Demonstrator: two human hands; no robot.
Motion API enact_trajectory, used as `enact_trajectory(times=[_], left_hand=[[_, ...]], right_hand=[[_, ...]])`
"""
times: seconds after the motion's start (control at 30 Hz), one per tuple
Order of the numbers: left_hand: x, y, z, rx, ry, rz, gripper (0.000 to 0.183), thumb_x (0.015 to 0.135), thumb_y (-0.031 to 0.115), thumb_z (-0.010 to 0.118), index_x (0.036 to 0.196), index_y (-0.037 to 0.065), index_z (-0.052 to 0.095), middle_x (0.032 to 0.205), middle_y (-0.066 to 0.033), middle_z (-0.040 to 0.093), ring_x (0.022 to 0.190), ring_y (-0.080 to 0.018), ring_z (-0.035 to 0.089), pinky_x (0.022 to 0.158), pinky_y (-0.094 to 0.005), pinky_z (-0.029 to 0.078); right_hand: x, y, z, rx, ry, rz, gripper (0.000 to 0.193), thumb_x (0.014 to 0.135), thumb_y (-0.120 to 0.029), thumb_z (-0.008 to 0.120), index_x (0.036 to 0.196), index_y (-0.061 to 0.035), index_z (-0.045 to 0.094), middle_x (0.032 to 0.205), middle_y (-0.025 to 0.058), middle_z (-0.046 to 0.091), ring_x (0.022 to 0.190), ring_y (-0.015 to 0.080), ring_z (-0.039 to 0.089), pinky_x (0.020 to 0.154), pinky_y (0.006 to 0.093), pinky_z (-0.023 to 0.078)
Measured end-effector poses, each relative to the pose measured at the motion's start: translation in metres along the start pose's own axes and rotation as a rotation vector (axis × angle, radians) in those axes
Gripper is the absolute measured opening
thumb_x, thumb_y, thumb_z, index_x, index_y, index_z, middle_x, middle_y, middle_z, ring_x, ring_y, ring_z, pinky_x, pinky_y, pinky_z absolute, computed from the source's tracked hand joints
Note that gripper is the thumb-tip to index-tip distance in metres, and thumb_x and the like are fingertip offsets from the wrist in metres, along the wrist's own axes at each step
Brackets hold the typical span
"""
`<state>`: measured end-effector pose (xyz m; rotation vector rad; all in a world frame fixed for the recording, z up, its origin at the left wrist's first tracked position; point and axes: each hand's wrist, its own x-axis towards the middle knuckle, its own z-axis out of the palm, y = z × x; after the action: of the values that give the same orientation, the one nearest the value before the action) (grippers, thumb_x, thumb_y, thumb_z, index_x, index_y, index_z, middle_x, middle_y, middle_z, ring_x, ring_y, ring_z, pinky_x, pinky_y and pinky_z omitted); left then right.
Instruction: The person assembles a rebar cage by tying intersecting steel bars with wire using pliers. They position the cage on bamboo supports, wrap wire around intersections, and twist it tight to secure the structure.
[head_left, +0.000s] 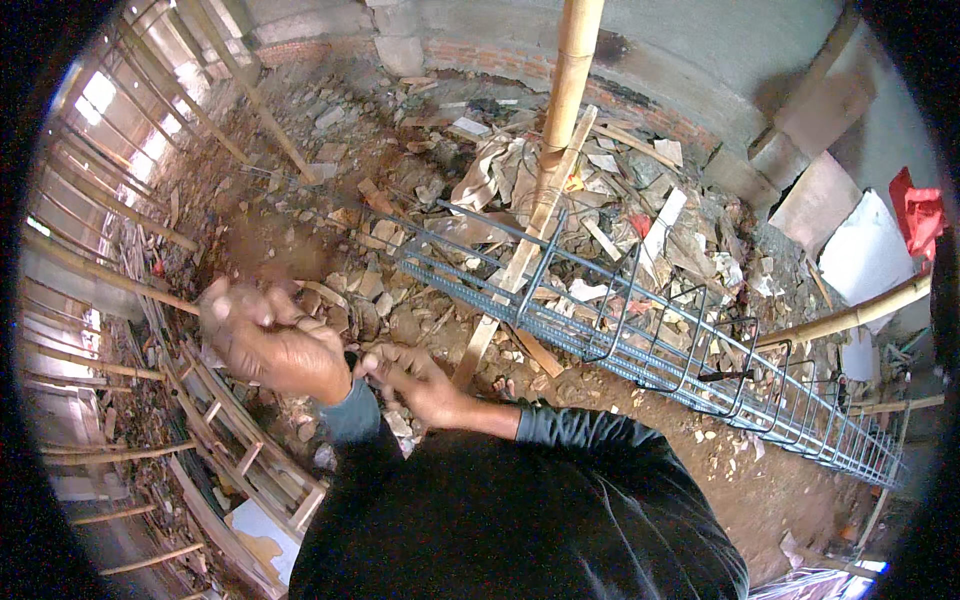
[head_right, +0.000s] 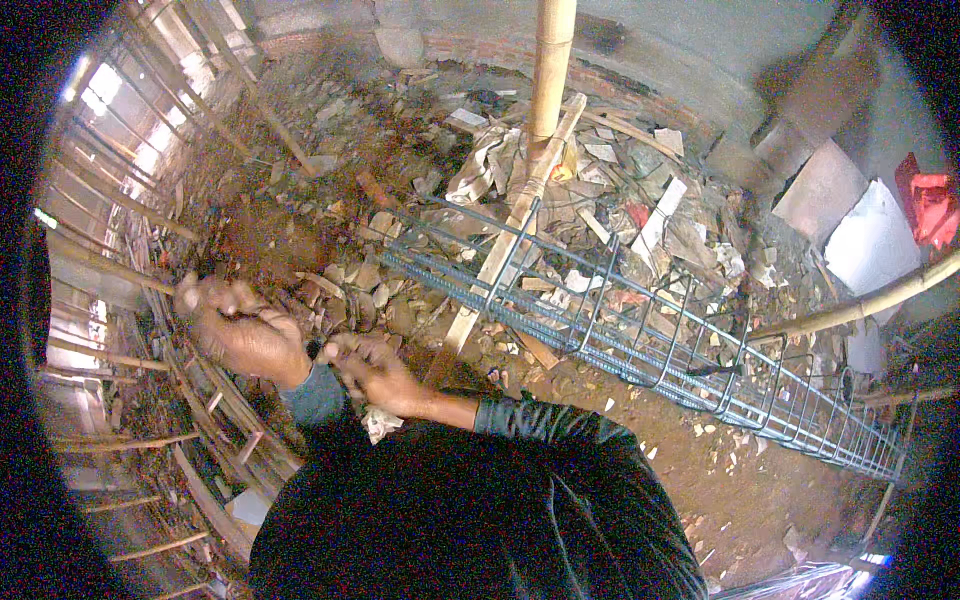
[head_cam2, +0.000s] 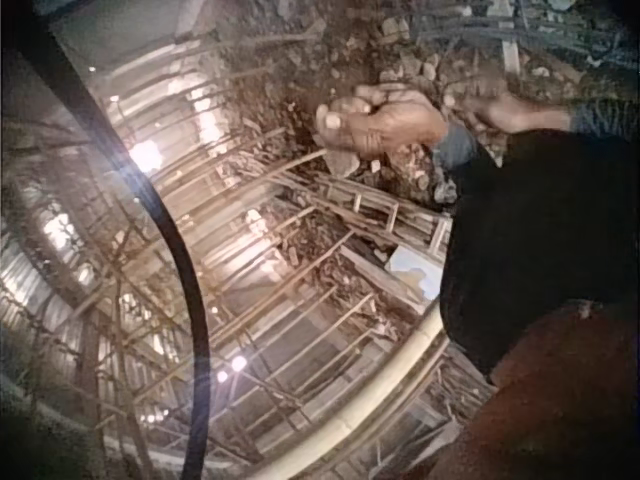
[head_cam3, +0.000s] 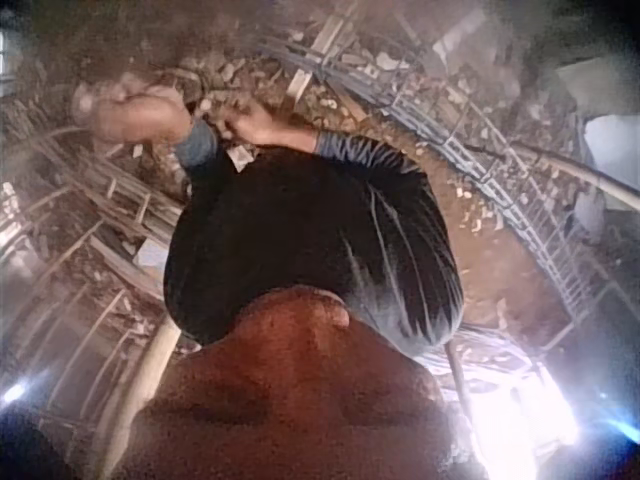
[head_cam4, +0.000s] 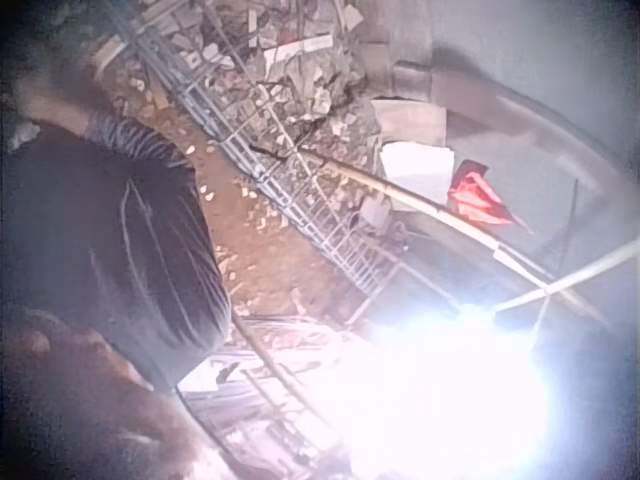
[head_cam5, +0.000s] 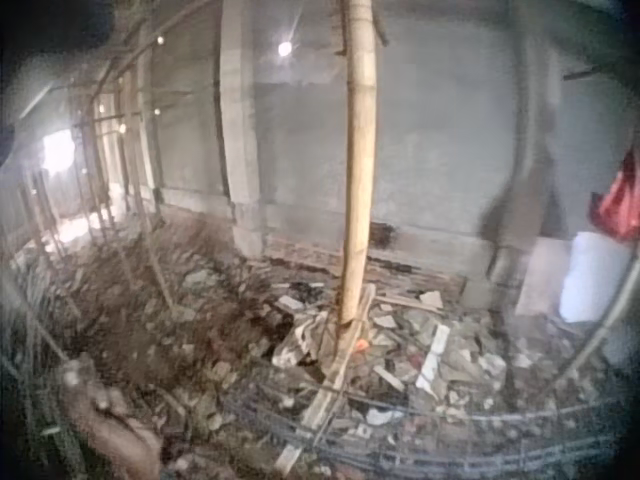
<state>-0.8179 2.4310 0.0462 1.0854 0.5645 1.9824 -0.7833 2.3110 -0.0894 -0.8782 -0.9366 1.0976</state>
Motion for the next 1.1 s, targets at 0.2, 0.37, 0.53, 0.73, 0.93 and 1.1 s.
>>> enact_trajectory(times=[0.2, 0.37, 0.53, 0.73, 0.93, 1.1], left_hand=[[0.055, 0.014, -0.063, 0.851, 0.034, 0.39, 0.04, 0.106, 0.034, 0.062, 0.117, -0.003, 0.067, 0.117, -0.0194, 0.07, 0.084, -0.0216, 0.064, 0.079, -0.0376, 0.057], [0.073, -0.064, -0.147, 0.809, -0.328, 0.017, 0.035, 0.105, 0.027, 0.06, 0.12, -0.003, 0.067, 0.129, -0.0186, 0.068, 0.111, -0.0245, 0.064, 0.098, -0.0416, 0.05], [-0.024, -0.197, -0.226, 1.077, -0.379, -0.308, 0.036, 0.104, 0.022, 0.055, 0.131, -0.001, 0.063, 0.14, -0.0177, 0.063, 0.126, -0.0288, 0.057, 0.11, -0.0425, 0.042], [-0.139, -0.311, -0.255, 0.607, -0.465, -1.035, 0.051, 0.103, 0.037, 0.066, 0.137, 0.0, 0.059, 0.132, -0.0096, 0.062, 0.117, -0.0245, 0.057, 0.101, -0.0417, 0.047], [-0.176, -0.343, -0.195, 0.924, -0.678, -1.138, 0.067, 0.092, 0.054, 0.078, 0.123, -0.004, 0.066, 0.099, -0.007, 0.065, 0.091, -0.0212, 0.057, 0.084, -0.0407, 0.05], [-0.203, -0.343, -0.198, 0.843, -0.88, -0.836, 0.063, 0.097, 0.047, 0.072, 0.137, 0.001, 0.059, 0.09, -0.0044, 0.064, 0.08, -0.0208, 0.054, 0.073, -0.0421, 0.048]], right_hand=[[-0.019, -0.063, -0.007, -0.667, 0.171, -0.31, 0.037, 0.1, -0.01, 0.066, 0.136, -0.0046, 0.064, 0.128, 0.0234, 0.063, 0.121, 0.0398, 0.06, 0.104, 0.0475, 0.049], [-0.094, -0.115, -0.108, -0.574, 0.647, -0.021, 0.018, 0.104, -0.009, 0.063, 0.114, 0.0037, 0.069, 0.11, 0.0087, 0.072, 0.094, 0.0149, 0.066, 0.085, 0.0303, 0.054], [-0.17, -0.139, -0.217, -0.908, 1.079, 0.221, 0.034, 0.106, -0.03, 0.063, 0.115, 0.0012, 0.073, 0.098, 0.0087, 0.076, 0.085, 0.0157, 0.068, 0.076, 0.0338, 0.055], [-0.219, -0.087, -0.305, -1.396, 0.412, 0.504, 0.022, 0.099, -0.02, 0.058, 0.098, -0.0039, 0.072, 0.098, 0.0181, 0.074, 0.09, 0.039, 0.071, 0.079, 0.0476, 0.057], [-0.169, -0.027, -0.336, -1.499, -0.084, 0.627, 0.023, 0.096, -0.022, 0.068, 0.107, -0.0024, 0.071, 0.11, 0.0227, 0.07, 0.105, 0.0401, 0.067, 0.089, 0.0502, 0.054], [-0.127, -0.001, -0.33, -1.357, -0.313, 0.457, 0.025, 0.09, -0.022, 0.065, 0.107, -0.005, 0.071, 0.095, 0.0239, 0.07, 0.094, 0.0422, 0.07, 0.08, 0.0554, 0.057]])
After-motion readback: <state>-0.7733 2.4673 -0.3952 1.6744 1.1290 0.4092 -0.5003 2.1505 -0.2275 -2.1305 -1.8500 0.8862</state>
